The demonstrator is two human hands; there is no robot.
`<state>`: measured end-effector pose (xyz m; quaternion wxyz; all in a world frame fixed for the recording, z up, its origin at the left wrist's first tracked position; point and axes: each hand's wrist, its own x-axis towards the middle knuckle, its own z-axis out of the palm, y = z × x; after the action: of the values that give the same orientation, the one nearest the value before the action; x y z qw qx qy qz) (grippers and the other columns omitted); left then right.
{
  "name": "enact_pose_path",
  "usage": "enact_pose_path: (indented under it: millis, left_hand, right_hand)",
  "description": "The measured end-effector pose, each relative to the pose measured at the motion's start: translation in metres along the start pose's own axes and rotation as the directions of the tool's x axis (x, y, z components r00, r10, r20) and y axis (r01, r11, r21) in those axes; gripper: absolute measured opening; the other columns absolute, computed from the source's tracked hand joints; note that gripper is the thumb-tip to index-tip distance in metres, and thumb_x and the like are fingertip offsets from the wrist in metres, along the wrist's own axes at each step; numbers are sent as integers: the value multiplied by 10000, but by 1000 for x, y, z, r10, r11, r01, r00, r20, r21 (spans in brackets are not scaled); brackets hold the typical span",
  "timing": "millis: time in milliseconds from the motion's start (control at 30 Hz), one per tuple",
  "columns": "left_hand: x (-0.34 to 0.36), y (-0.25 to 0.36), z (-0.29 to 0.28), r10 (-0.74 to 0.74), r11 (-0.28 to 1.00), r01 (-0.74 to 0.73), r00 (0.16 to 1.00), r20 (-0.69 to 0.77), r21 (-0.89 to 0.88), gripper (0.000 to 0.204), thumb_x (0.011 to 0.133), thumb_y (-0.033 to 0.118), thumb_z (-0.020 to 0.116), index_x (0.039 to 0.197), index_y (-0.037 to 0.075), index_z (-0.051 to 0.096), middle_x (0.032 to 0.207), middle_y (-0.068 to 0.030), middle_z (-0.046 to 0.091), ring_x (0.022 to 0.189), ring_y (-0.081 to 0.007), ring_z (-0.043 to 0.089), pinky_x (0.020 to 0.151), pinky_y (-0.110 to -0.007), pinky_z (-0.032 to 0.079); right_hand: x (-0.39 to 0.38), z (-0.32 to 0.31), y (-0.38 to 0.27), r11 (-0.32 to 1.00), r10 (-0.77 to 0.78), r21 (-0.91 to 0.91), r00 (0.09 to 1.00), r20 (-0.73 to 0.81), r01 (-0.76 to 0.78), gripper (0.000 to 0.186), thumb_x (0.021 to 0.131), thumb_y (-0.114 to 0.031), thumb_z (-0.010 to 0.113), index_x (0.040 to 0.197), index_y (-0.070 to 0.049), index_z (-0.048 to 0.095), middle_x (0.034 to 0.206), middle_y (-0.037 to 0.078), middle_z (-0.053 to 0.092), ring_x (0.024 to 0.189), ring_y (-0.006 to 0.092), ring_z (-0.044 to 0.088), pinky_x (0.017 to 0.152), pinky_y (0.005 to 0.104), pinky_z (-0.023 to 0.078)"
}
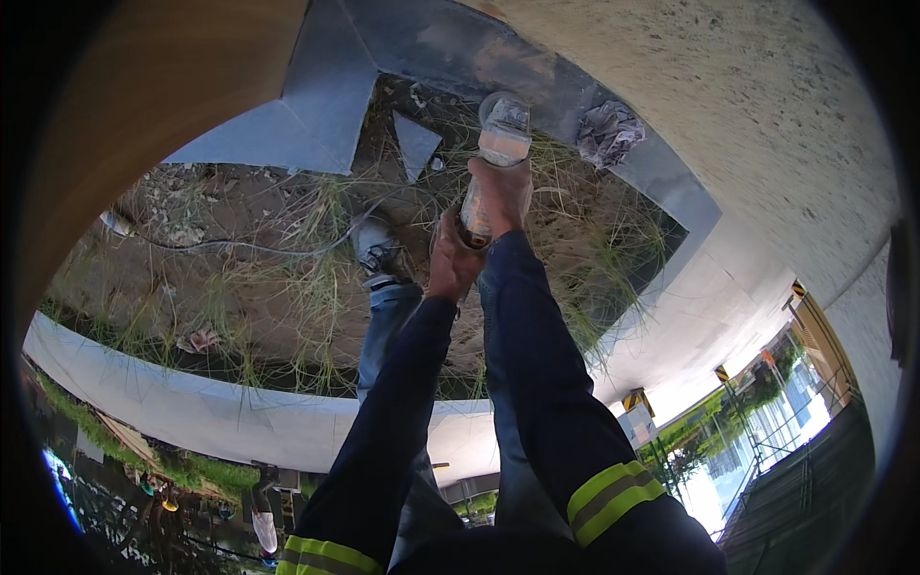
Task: The person kneels and uses a handheld power grinder to smooth or remove material from the base of a wall. The tool is held with both hands and moved along the wall's lower edge continuously.
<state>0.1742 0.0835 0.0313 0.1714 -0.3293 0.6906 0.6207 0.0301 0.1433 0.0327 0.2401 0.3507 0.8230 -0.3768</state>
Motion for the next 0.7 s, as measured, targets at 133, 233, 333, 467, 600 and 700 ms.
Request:
enact_pose_path:
  millis: [133,233,333,467,600,700]
  left_hand:
    - [12,37,7,-138,989,135,990,39,65,853,821,323,908,1443,-62,468,1223,-306,685,1171,-424,701,947,-460,550]
    - [21,36,-11,-122,990,124,992,-32,67,804,831,358,890,1397,-56,496,1147,-307,720,1083,-445,727,894,-465,555]
    - [34,0,-40,80,996,-75,991,-104,48,751,848,356,872,1373,-45,515,1148,-285,733,1066,-407,737,888,-445,557]
    - [42,-6,-49,164,970,-176,983,-82,-169,646,907,307,818,1373,-33,527,1300,-200,705,1225,-270,682,978,-379,536]
    - [32,-19,-32,21,820,-76,994,-103,-568,668,881,340,833,1343,-43,539,1186,-250,743,1120,-342,741,917,-426,562]
    - [24,-12,-21,32,999,-31,999,-33,37,673,862,372,850,1303,-42,554,1095,-289,753,1063,-421,754,871,-466,573]
  right_hand:
    - [8,2,20,999,-47,19,999,13,46,713,678,-359,842,1216,48,613,1109,225,771,1043,411,757,942,502,568]
    - [-10,22,-8,996,-87,4,994,66,87,712,680,-361,834,1201,57,588,1078,252,766,1008,437,760,913,519,580]
    - [-30,45,-43,993,-104,-49,987,123,111,715,686,-368,822,1192,64,559,1048,286,757,977,466,758,884,535,590]
    - [-27,56,-50,989,-106,-86,983,152,120,712,688,-368,813,1193,62,553,1045,294,754,968,479,758,879,539,594]
    - [-30,51,-38,995,-86,-50,992,96,91,711,680,-353,820,1216,43,571,1069,267,764,1005,469,756,902,535,585]
    - [-23,27,-12,998,-56,-21,997,61,58,703,680,-339,832,1227,29,588,1084,248,771,1037,461,751,916,530,575]
